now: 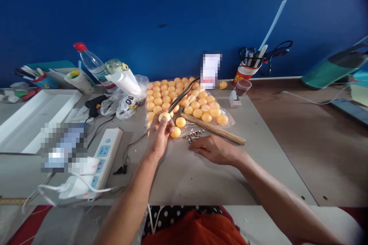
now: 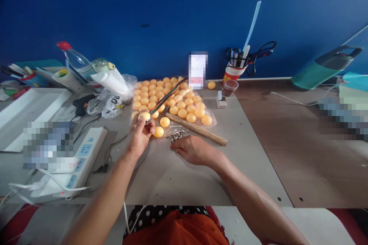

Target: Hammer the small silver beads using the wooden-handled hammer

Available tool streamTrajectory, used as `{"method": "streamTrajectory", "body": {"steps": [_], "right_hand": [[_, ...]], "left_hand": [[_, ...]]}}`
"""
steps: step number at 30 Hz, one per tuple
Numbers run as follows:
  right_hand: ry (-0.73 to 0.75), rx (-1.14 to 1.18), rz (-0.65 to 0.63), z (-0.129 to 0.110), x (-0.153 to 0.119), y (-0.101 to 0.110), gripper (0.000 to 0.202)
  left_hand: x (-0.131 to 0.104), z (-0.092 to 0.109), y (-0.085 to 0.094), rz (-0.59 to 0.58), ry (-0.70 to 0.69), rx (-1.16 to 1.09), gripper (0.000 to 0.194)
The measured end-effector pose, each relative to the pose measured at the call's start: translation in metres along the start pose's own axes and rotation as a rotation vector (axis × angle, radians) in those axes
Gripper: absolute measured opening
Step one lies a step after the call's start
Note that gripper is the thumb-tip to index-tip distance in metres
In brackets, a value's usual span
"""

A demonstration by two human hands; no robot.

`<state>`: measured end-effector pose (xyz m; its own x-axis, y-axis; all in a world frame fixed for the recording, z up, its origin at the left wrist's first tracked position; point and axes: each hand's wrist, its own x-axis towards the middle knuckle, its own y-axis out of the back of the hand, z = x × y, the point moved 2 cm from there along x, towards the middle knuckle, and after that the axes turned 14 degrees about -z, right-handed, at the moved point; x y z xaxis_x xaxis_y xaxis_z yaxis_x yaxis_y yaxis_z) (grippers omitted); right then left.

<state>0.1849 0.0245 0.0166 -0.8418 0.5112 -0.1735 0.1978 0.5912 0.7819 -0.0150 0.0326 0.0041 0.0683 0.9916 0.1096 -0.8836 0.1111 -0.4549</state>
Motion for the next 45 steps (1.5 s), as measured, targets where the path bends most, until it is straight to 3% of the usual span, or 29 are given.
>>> {"method": "streamTrajectory", "body": {"steps": [5,20,35,39,45], "right_hand": [[0.032,0.007,-0.139,-0.009,0.005,-0.009,0.027],[-0.084,-0.13,0.066,0.009,0.02,-0.019,0.025],[-0.074,-0.155,0.042,0.001,0.022,-0.02,0.022],[-0.114,-0.203,-0.019,-0.005,0.023,-0.025,0.022],[-0.22,-0.219,0.002,-0.007,0.029,-0.026,0.02]], "left_hand": [[0.0,0.003,-0.002,-0.003,0.001,-0.001,0.035],[0.0,0.0,0.0,0.016,-0.01,-0.009,0.034],[0.0,0.004,-0.002,0.01,-0.026,-0.008,0.037],[0.0,0.005,-0.003,0.015,-0.03,-0.004,0.037],[0.0,0.004,-0.003,0.014,-0.022,-0.008,0.037]]}}
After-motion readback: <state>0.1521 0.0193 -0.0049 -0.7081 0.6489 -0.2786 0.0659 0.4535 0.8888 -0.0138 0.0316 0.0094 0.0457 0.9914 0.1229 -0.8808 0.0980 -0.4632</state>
